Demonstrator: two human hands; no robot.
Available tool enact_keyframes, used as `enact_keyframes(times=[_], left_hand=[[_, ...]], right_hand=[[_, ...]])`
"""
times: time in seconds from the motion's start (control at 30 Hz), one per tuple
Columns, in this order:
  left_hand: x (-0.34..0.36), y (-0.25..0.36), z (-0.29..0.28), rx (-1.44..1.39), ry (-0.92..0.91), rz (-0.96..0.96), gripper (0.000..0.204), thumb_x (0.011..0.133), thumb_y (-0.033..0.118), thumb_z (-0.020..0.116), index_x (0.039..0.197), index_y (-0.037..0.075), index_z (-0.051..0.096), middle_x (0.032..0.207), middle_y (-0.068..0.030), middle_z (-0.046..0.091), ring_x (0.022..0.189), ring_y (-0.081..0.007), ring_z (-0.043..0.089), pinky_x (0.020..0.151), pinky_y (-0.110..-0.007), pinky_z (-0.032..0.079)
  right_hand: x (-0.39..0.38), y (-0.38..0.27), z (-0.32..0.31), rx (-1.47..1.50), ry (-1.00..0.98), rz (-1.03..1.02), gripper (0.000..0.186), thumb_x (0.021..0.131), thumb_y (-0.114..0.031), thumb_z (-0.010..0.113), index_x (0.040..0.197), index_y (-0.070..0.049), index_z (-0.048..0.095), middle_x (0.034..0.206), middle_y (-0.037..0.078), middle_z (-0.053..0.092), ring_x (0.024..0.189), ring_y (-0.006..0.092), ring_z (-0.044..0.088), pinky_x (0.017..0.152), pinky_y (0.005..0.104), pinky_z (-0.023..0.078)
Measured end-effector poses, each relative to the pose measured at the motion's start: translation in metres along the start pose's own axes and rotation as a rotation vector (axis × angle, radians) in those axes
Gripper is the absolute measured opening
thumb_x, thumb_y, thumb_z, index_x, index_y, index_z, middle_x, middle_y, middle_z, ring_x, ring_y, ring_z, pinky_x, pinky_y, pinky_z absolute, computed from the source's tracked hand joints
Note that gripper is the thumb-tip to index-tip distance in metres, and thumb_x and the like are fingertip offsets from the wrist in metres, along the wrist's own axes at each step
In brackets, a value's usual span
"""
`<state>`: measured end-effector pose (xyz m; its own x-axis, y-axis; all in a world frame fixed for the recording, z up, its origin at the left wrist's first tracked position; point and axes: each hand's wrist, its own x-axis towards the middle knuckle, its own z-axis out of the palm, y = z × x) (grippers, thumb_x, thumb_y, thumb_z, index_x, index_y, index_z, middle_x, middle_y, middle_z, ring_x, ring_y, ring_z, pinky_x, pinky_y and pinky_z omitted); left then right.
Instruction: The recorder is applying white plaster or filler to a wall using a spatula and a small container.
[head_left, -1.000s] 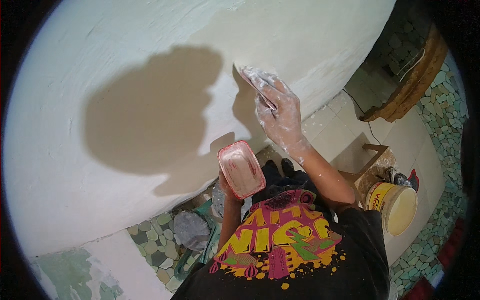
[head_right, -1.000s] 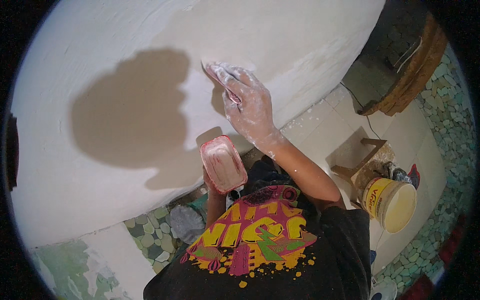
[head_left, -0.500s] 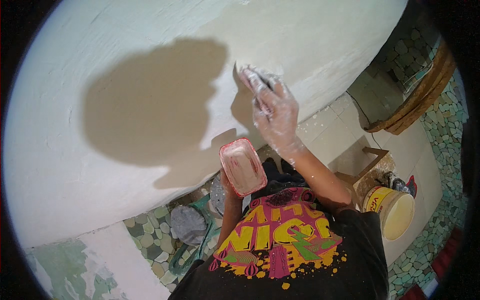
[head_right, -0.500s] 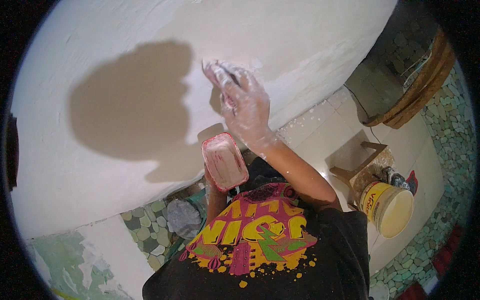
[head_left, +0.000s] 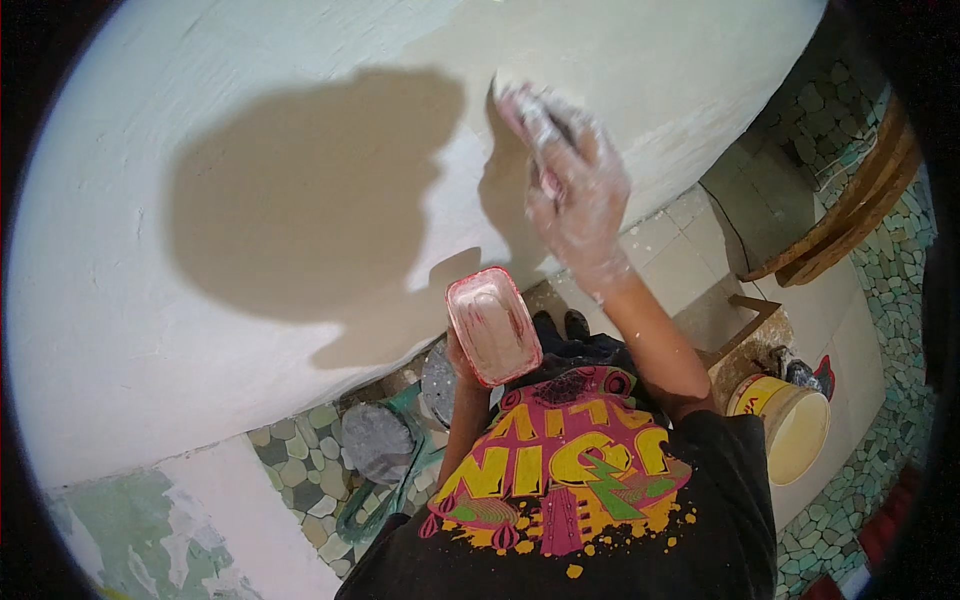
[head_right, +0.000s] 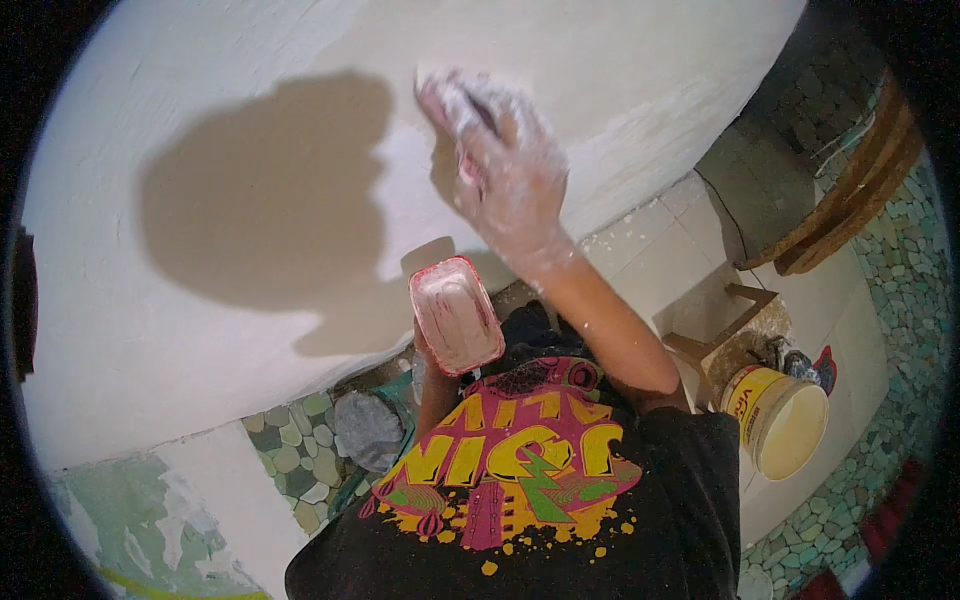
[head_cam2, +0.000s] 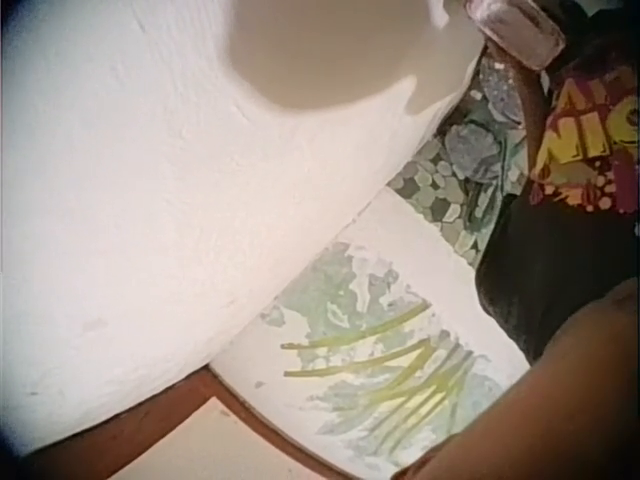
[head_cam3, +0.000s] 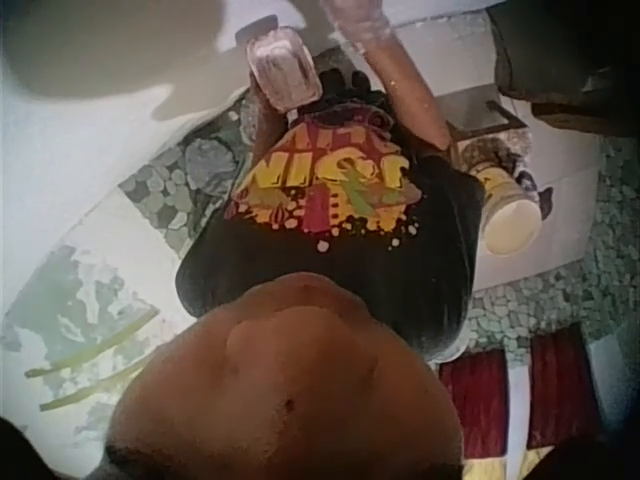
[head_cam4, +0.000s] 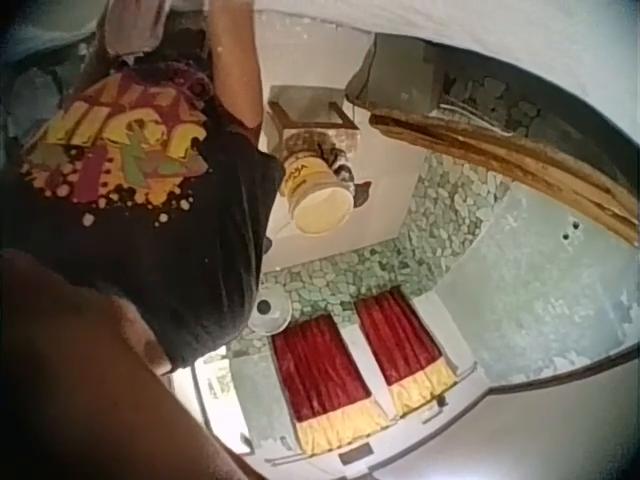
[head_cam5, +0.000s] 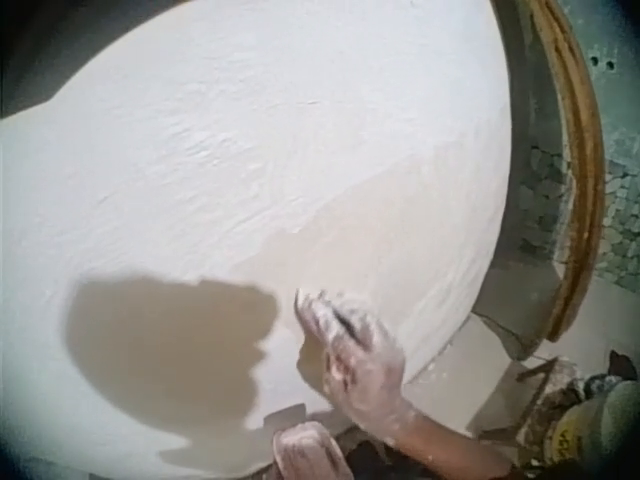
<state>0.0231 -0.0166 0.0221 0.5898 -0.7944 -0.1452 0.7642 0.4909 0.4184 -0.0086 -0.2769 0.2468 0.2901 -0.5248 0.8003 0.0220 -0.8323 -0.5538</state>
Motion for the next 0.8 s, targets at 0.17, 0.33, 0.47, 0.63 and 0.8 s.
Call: enact_keyframes(times=[0.17, 0.33, 0.47, 0.63, 0.8], left_hand=[[0.003, 0.003, 0.004, 0.030, 0.078, 0.038, 0.071, 0.095, 0.058, 0.043, 0.148, 0.011, 0.038, 0.146, -0.0143, 0.046, 0.129, -0.0359, 0.049, 0.108, -0.054, 0.040], [0.010, 0.007, 0.008, 0.060, 0.052, 0.013, 0.069, 0.095, 0.056, 0.043, 0.147, 0.012, 0.038, 0.144, -0.0140, 0.048, 0.128, -0.0356, 0.050, 0.108, -0.053, 0.040], [0.004, 0.009, -0.001, 0.087, 0.098, 0.052, 0.069, 0.095, 0.058, 0.043, 0.146, 0.012, 0.040, 0.142, -0.0137, 0.050, 0.126, -0.0349, 0.051, 0.106, -0.053, 0.042], [-0.003, 0.011, 0.004, 0.090, 0.041, 0.038, 0.068, 0.096, 0.057, 0.042, 0.147, 0.013, 0.039, 0.145, -0.0114, 0.047, 0.128, -0.0334, 0.049, 0.107, -0.053, 0.040], [0.001, 0.009, 0.015, -0.022, -0.146, 0.036, 0.064, 0.098, 0.055, 0.039, 0.147, 0.014, 0.039, 0.145, -0.0103, 0.047, 0.130, -0.0325, 0.048, 0.111, -0.051, 0.036]], right_hand=[[-0.051, -0.001, 0.009, 0.031, -0.233, -0.051, 0.051, 0.073, 0.001, 0.062, 0.123, -0.010, 0.065, 0.125, 0.012, 0.060, 0.111, 0.0314, 0.061, 0.091, 0.0419, 0.051], [-0.069, 0.017, -0.008, -0.009, -0.403, -0.088, 0.057, 0.071, 0.003, 0.061, 0.126, -0.011, 0.062, 0.130, 0.010, 0.058, 0.120, 0.0314, 0.056, 0.100, 0.0463, 0.045], [-0.079, 0.037, -0.029, -0.077, -0.350, -0.160, 0.061, 0.069, 0.005, 0.061, 0.128, -0.011, 0.061, 0.131, 0.010, 0.057, 0.122, 0.0310, 0.055, 0.100, 0.0482, 0.044], [-0.072, 0.078, -0.025, -0.219, -0.301, -0.279, 0.065, 0.070, -0.007, 0.067, 0.134, -0.012, 0.057, 0.137, 0.011, 0.052, 0.126, 0.0294, 0.051, 0.103, 0.0494, 0.041], [-0.081, 0.120, 0.005, -0.332, -0.259, -0.347, 0.065, 0.073, -0.012, 0.067, 0.137, -0.015, 0.055, 0.142, 0.007, 0.050, 0.130, 0.0270, 0.048, 0.108, 0.0480, 0.036]])
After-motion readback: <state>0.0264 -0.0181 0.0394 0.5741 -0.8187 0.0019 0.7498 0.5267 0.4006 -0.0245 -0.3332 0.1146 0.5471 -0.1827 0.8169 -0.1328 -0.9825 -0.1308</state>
